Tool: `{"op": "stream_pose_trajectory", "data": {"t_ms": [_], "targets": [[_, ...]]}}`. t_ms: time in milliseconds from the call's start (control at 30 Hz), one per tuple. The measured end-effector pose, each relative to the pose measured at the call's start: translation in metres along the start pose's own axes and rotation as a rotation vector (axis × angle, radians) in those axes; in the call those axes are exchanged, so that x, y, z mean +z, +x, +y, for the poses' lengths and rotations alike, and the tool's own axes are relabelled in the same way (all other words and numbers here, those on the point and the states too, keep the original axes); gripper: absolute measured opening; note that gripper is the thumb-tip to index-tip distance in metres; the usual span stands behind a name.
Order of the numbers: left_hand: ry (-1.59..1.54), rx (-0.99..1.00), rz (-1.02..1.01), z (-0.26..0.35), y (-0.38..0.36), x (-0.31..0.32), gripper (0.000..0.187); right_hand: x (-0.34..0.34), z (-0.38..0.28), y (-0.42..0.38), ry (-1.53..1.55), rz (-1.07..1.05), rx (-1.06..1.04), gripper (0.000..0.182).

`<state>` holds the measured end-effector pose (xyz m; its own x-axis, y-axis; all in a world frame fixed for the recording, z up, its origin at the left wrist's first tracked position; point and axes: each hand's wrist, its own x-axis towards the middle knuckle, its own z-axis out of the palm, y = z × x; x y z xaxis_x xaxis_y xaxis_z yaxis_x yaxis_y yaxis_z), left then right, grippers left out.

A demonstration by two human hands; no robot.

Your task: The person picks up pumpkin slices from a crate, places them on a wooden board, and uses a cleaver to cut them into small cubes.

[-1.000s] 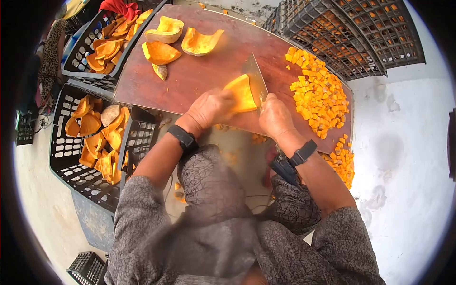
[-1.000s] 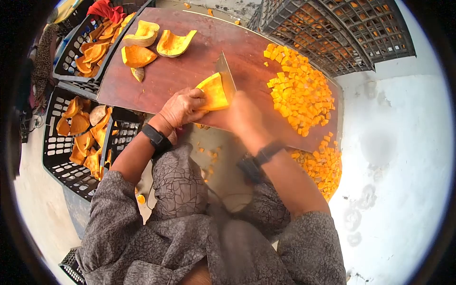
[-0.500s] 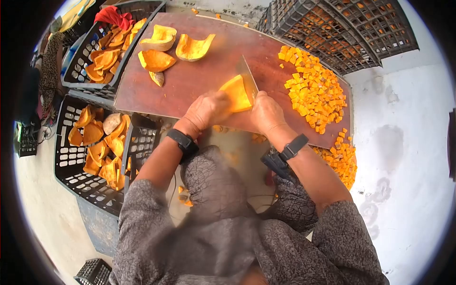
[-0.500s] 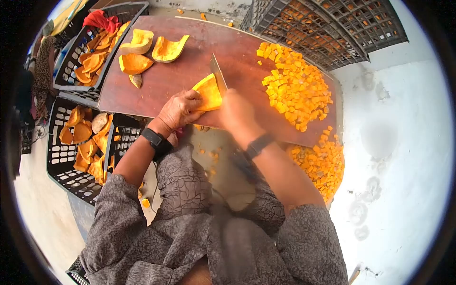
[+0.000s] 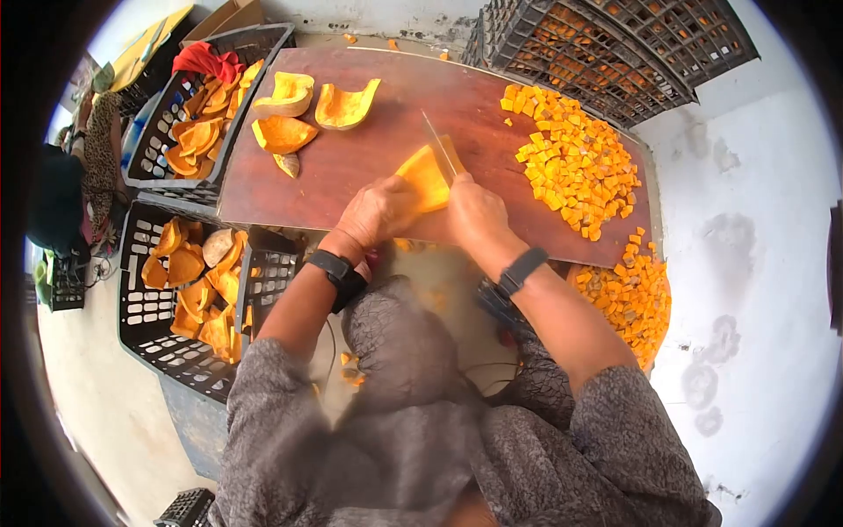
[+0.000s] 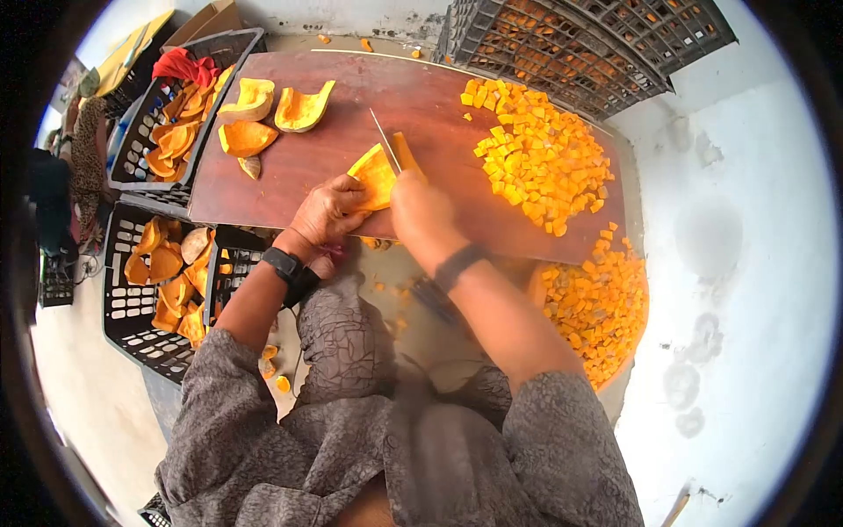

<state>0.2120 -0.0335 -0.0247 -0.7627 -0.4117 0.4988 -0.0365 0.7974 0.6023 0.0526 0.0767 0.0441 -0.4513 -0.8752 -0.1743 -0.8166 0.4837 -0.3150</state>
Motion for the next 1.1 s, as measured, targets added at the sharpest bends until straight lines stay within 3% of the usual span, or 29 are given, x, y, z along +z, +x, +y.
{"op": "stream_pose_trajectory", "data": {"t_ms": [167,233,367,467,600,667,1100], "targets": [[-0.027,-0.082,-0.010,0.002,-0.001,0.000,0.012,-0.003,0.013,0.010,0.110,0.011,0.045,0.017],[-0.030,-0.072,0.009,0.001,-0.001,0.000,0.012,-0.018,0.016,0.004,0.000,0.122,-0.115,0.015],[-0.050,-0.077,-0.009,-0.001,-0.001,-0.003,0.011,-0.045,0.012,-0.006,0.043,0.198,-0.094,0.017],[-0.083,-0.101,-0.091,-0.003,0.000,-0.006,0.027,-0.065,0.000,-0.008,0.036,0.139,-0.144,0.018],[-0.064,-0.096,-0.093,-0.003,0.001,-0.007,0.027,-0.075,-0.019,-0.010,-0.030,0.022,-0.070,0.020],[-0.035,-0.004,0.017,0.001,0.002,-0.007,0.009,-0.076,-0.023,-0.009,-0.051,-0.013,-0.073,0.021],[0.005,-0.024,0.006,-0.005,-0.002,-0.002,0.007,-0.072,-0.015,-0.008,-0.063,-0.129,-0.130,0.019]]}}
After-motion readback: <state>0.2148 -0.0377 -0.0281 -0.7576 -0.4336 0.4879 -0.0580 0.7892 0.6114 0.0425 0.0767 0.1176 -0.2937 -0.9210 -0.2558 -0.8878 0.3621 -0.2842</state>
